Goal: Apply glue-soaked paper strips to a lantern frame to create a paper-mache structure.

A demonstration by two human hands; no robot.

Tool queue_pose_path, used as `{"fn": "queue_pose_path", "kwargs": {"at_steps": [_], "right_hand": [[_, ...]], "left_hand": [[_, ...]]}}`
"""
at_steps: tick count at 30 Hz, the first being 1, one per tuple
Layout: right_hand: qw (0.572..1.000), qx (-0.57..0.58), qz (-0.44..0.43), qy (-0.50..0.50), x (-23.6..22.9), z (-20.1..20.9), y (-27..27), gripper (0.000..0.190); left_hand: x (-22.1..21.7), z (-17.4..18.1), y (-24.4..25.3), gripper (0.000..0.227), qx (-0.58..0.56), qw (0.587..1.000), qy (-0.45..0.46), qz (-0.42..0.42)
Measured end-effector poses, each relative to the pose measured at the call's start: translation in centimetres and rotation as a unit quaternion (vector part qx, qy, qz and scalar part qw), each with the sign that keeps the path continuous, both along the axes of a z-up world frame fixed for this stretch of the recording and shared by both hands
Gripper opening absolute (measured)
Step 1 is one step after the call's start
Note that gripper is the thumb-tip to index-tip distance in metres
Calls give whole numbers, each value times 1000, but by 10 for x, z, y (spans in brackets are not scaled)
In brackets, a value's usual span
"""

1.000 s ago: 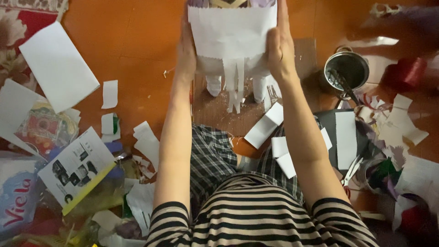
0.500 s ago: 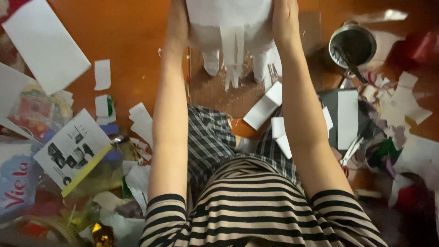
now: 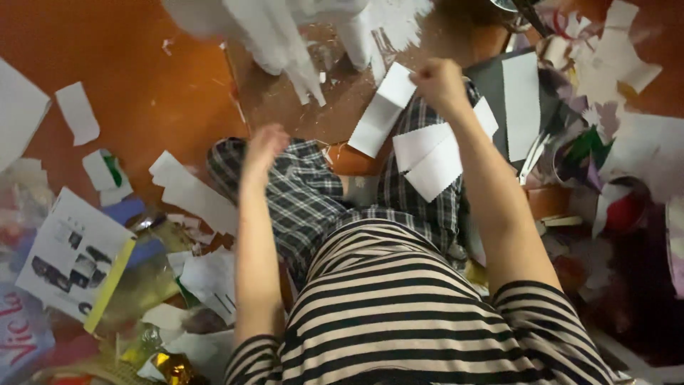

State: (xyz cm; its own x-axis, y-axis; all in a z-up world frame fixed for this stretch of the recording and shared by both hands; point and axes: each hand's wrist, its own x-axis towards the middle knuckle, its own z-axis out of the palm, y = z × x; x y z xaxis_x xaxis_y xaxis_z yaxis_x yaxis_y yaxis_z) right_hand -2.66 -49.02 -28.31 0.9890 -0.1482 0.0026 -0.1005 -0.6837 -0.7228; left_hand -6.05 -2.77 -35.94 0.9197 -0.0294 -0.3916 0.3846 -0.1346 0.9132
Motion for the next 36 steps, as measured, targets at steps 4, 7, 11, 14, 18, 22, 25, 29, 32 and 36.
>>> {"fn": "queue_pose_path", "kwargs": {"at_steps": [4,7,11,14,18,22,25,29,32,36], "right_hand": [[974,-110,166,104,14,-22,27,28],[914,-291,280,39,31,-67,47,60],[809,-427,371,159,42,-64,73,41],[817,-297,475,133,29,-35,92,19],[847,-170,496,81,17,-20,80,18],[829,-199,503,139,14,-30,66,45],[837,-223,489,102,6,-70,60,43],[839,-326,427,85,9,-59,58,34],[777,-407,460,138,17,-38,52,16],[793,-390,466,47,31,-25,40,17]], "left_hand": [[-30,-4,-68,33,22,987,20,-158],[-22,47,-110,38,86,968,43,-233],[-4,40,-141,59,105,953,-70,-275],[13,40,-174,91,110,938,-181,-273],[28,22,-182,81,-11,968,-18,-251],[20,-5,-192,78,39,942,-7,-333],[7,4,-205,67,63,937,62,-337],[-7,-20,-204,59,166,948,-103,-252],[-7,-41,-200,43,187,942,-85,-266],[-9,-79,-192,43,53,972,-112,-200]]}}
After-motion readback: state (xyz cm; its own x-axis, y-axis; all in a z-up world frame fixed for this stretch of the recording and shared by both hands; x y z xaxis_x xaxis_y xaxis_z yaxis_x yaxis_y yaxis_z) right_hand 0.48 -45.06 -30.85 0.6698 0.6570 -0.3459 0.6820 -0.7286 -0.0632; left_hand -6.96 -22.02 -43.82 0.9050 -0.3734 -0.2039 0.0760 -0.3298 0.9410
